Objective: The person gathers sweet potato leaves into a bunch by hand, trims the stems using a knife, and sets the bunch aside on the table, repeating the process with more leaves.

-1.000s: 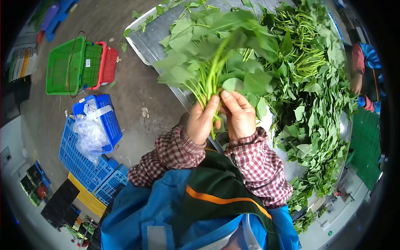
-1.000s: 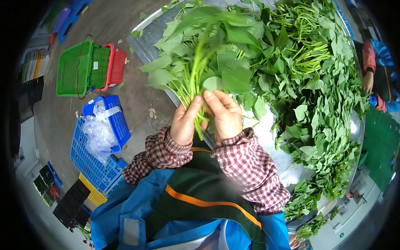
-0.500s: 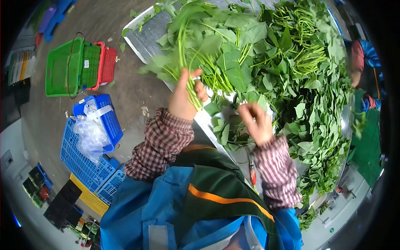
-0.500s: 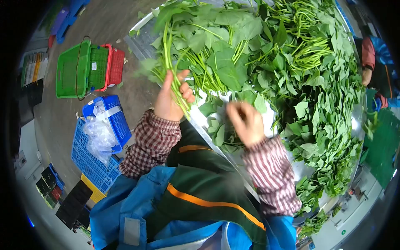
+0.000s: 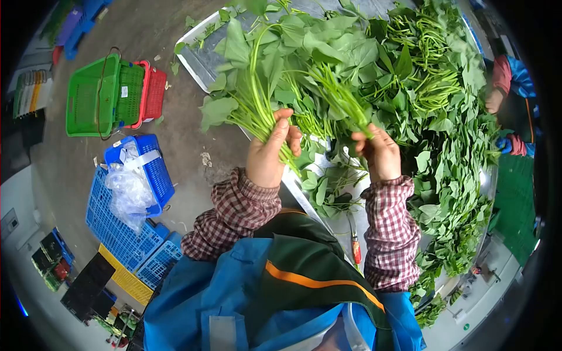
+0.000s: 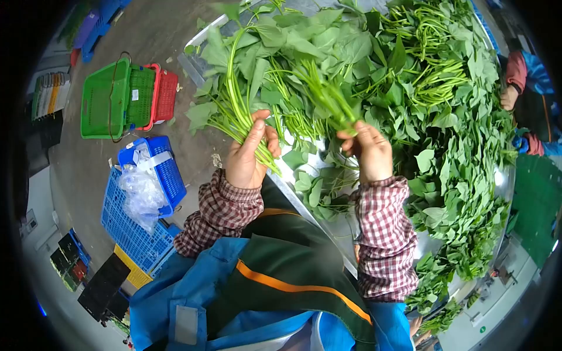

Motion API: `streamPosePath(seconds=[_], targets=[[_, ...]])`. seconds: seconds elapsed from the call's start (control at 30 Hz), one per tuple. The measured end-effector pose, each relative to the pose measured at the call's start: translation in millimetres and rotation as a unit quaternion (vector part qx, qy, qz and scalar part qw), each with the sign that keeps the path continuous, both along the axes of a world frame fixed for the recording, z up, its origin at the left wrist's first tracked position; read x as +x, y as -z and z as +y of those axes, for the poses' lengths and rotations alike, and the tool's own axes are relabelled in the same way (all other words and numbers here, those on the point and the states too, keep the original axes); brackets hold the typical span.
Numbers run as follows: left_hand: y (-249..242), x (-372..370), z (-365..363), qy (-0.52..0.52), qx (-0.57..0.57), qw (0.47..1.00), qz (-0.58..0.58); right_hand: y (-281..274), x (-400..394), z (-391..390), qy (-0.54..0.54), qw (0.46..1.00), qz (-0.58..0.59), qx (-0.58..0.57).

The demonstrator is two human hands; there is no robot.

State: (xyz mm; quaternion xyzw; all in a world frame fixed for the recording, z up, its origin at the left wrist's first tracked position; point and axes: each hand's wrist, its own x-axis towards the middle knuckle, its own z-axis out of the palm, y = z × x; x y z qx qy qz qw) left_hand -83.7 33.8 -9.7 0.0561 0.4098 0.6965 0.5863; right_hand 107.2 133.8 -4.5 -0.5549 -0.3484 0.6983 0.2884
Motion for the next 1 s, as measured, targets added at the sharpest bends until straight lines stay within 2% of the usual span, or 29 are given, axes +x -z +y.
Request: streamPosePath(seconds=[0.03, 0.1, 0.13, 0.2, 0.23, 0.3, 0.33, 0.37, 0.43, 0.47, 0.57, 0.6, 0.63, 0.7, 0.77, 0.8, 0.83, 0.9, 0.93, 0.97, 1.0], targets=[[-2.3, 2.5, -1.2, -0.008, -0.001, 1.000, 0.003, -9.3, -4.4, 2.4, 0.075, 0.997, 0.027, -0.019], [-3.3, 3.5, -1.2, -0.019, 0.004, 0.999, 0.032, -57.2, -18.5, -5.7, 0.114, 0.974, 0.196, -0.019], [-2.9, 3.5, -2.8, -0.014, 0.009, 0.998, 0.058, -70.0, -29.5, -9.4, 0.159, 0.967, 0.198, -0.021], [-1.0, 5.0, -2.7, 0.001, 0.011, 0.996, 0.093, -61.6, -30.8, -11.6, 0.018, 0.999, -0.018, 0.041], [-3.5, 7.7, -1.6, 0.014, -0.008, 0.996, 0.089, -53.6, -30.5, -13.5, -0.052, 0.988, -0.129, 0.073], [-8.2, 16.5, -2.2, 0.035, -0.051, 0.995, 0.077, -26.3, -40.4, -38.8, -0.078, 0.989, -0.056, 0.112], [-5.0, 21.8, -3.9, 0.030, -0.063, 0.996, 0.062, -21.8, -48.6, -50.6, -0.108, 0.975, -0.080, 0.179], [-0.8, 21.8, -3.8, 0.041, -0.027, 0.997, 0.060, -22.9, -57.1, -58.9, -0.114, 0.979, -0.093, 0.140], [2.0, 20.1, -3.1, 0.041, -0.059, 0.995, 0.069, -20.4, -63.5, -64.2, -0.084, 0.995, 0.015, 0.058], [1.6, 20.3, -2.6, 0.024, -0.068, 0.997, 0.033, -21.4, -62.0, -67.8, -0.076, 0.994, 0.017, 0.074], [-1.4, 16.7, 0.3, -0.015, -0.082, 0.995, -0.048, -14.3, -37.7, -77.8, -0.124, 0.956, 0.033, 0.262], [-1.8, 9.4, 2.2, -0.014, -0.079, 0.995, -0.053, -16.7, -19.9, -79.1, -0.170, 0.957, 0.030, 0.234], [-1.5, 2.7, 2.8, -0.012, -0.076, 0.995, -0.058, -22.2, 4.5, -70.8, -0.288, 0.952, -0.020, 0.101], [-0.5, -4.0, -1.9, 0.019, -0.059, 0.995, -0.072, -9.7, 35.2, -47.0, -0.459, 0.854, -0.222, 0.109], [-1.7, -4.3, -1.4, 0.057, -0.069, 0.995, -0.054, -15.5, 14.5, -40.0, -0.339, 0.858, -0.287, 0.255], [-0.3, -2.5, -2.9, 0.072, -0.045, 0.995, -0.060, -23.2, -13.8, -38.7, -0.231, 0.923, -0.128, 0.279], [-2.2, 1.1, -4.1, 0.075, -0.044, 0.996, -0.025, -36.6, -41.5, -37.7, -0.169, 0.964, -0.047, 0.202], [-8.0, 7.0, -3.6, 0.079, -0.034, 0.995, 0.049, -18.6, -60.8, -23.2, -0.223, 0.968, 0.073, 0.091], [-6.9, 3.6, -3.7, 0.065, -0.083, 0.990, 0.094, -14.9, -57.9, -10.9, -0.187, 0.981, 0.000, 0.059], [-3.4, -1.1, -4.8, 0.026, -0.085, 0.985, 0.149, -11.0, -48.3, 2.7, -0.153, 0.985, -0.074, 0.025], [1.7, -7.0, -6.7, -0.015, -0.090, 0.975, 0.203, 5.5, -34.1, 10.8, -0.050, 0.989, -0.112, 0.084]])
